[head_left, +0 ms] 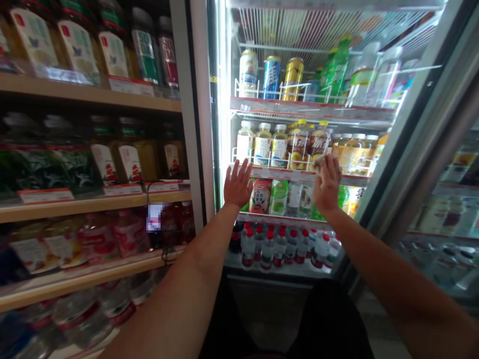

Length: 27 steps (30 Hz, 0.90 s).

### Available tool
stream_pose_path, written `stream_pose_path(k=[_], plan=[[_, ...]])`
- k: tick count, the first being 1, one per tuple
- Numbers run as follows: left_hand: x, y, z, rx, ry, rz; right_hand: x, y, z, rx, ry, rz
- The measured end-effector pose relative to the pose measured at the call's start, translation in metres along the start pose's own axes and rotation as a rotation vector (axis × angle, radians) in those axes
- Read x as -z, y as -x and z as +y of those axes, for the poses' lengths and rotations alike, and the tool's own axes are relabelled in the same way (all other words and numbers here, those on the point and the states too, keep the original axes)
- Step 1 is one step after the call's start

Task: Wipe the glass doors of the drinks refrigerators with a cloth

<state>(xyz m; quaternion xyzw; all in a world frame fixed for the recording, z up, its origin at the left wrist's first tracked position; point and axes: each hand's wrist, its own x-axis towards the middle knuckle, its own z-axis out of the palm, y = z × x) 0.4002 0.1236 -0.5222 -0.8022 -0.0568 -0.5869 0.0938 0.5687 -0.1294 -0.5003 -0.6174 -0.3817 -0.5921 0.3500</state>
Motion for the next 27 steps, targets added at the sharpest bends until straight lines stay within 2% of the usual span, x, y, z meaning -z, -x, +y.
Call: stream_pose_path(k=[10,19,27], plan=[[0.0,0.0,0.0,-0.052,-0.031,0.061,0.006,-0.089,-0.004,-0.175,0.032,-0.085],[-0.002,0.001,-0.002,-0.057,-0.008,0.078,-0.001,-0.148,0.026,-0.031,-0.064,-0.066],[-0.004,0.002,-0.003,-0.058,0.002,0.071,-0.009,-0.181,0.026,-0.025,-0.102,-0.002]])
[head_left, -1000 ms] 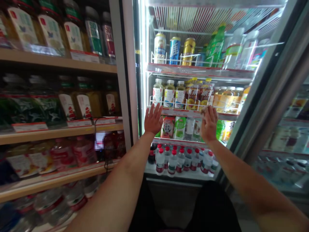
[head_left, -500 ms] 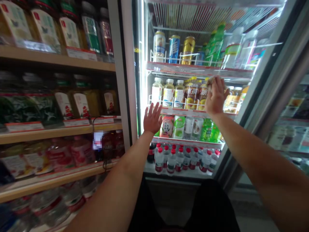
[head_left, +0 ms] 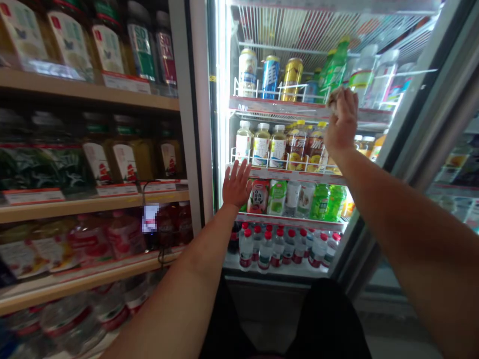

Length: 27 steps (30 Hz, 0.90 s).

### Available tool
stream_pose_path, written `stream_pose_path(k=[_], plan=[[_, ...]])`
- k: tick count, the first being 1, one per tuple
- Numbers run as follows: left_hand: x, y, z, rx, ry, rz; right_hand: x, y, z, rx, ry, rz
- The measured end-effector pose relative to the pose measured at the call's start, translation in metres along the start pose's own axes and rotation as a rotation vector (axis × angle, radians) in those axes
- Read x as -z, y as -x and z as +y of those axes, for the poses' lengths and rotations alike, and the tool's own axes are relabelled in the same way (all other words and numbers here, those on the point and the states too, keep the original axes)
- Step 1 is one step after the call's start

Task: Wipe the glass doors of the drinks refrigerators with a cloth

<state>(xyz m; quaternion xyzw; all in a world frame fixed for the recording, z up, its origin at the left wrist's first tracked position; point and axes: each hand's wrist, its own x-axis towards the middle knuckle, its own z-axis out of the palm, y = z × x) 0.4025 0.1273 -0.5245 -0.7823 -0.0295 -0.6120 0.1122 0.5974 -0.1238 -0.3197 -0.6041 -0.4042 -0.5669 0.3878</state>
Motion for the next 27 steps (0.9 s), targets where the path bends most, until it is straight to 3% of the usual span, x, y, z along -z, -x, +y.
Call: stream_pose_path(k=[9,18,27], plan=[[0.002,-0.001,0.001,0.004,0.003,-0.008,-0.004,0.017,-0.014,0.17,0.069,-0.071],[0.003,-0.001,0.002,-0.008,-0.013,0.007,-0.007,0.092,-0.047,0.32,-0.006,-0.208],[0.004,-0.001,0.002,0.017,0.008,-0.026,-0.001,0.156,-0.06,0.403,0.046,-0.355]])
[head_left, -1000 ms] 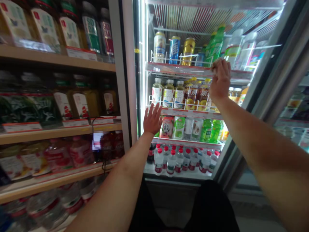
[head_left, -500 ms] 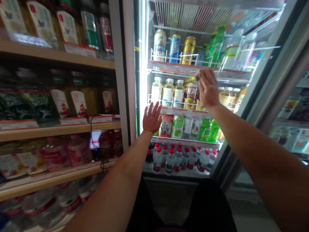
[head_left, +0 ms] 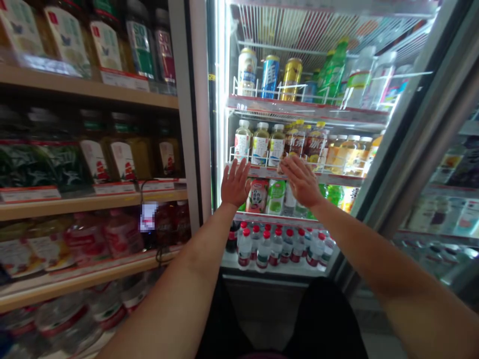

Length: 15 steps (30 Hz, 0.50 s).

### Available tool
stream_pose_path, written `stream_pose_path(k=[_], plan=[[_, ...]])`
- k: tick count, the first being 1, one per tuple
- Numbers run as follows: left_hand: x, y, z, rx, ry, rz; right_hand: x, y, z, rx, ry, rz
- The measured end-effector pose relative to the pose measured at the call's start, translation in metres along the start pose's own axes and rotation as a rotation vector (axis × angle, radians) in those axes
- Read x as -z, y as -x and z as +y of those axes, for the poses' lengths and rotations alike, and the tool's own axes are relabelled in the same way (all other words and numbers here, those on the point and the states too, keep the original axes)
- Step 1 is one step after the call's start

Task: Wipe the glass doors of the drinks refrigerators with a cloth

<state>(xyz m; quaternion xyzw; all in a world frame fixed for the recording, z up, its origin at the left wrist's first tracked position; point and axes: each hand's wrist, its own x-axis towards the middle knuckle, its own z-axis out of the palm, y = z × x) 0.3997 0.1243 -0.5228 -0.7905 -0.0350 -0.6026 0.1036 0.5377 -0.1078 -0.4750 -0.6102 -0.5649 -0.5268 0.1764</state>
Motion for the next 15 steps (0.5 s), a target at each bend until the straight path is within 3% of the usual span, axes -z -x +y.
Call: stream_pose_path(k=[15], plan=[[0.002,-0.001,0.001,0.021,0.026,-0.023,-0.019,0.051,-0.023,0.106,0.017,-0.104]])
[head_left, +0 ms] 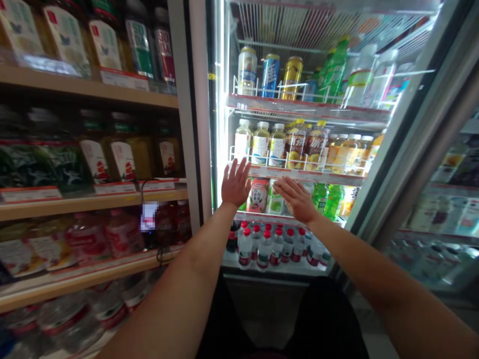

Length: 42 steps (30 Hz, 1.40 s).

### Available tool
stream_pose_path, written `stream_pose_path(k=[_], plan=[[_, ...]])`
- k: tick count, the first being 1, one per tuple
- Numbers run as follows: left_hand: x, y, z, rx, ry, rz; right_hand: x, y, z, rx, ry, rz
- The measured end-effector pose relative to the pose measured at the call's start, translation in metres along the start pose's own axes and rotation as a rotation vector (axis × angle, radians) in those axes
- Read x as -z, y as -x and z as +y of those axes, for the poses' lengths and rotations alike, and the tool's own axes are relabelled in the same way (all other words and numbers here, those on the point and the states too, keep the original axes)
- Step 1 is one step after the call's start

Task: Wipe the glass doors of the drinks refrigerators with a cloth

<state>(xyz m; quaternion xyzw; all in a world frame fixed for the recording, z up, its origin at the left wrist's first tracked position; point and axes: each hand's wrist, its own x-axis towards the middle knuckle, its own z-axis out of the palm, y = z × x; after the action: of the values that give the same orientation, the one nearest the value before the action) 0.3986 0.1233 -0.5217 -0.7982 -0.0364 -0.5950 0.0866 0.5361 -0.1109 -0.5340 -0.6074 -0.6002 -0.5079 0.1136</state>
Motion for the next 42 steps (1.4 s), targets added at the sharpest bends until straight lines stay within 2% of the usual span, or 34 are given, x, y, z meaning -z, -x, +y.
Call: stream_pose_path(k=[4,24,29,36,42], plan=[[0.0,0.0,-0.001,-0.019,-0.015,0.024,-0.005,0.01,-0.005,0.038,0.0,0.005],[-0.002,0.001,-0.001,-0.005,-0.009,0.01,-0.027,0.063,-0.041,0.179,-0.072,-0.136],[-0.002,0.001,-0.001,0.011,0.007,-0.018,-0.036,0.082,-0.051,0.205,-0.127,-0.203],[-0.003,0.001,-0.002,-0.001,-0.008,0.008,-0.046,0.106,-0.064,0.273,-0.223,-0.316],[-0.002,0.001,-0.001,-0.004,-0.012,0.007,-0.054,0.115,-0.068,0.307,-0.207,-0.34]])
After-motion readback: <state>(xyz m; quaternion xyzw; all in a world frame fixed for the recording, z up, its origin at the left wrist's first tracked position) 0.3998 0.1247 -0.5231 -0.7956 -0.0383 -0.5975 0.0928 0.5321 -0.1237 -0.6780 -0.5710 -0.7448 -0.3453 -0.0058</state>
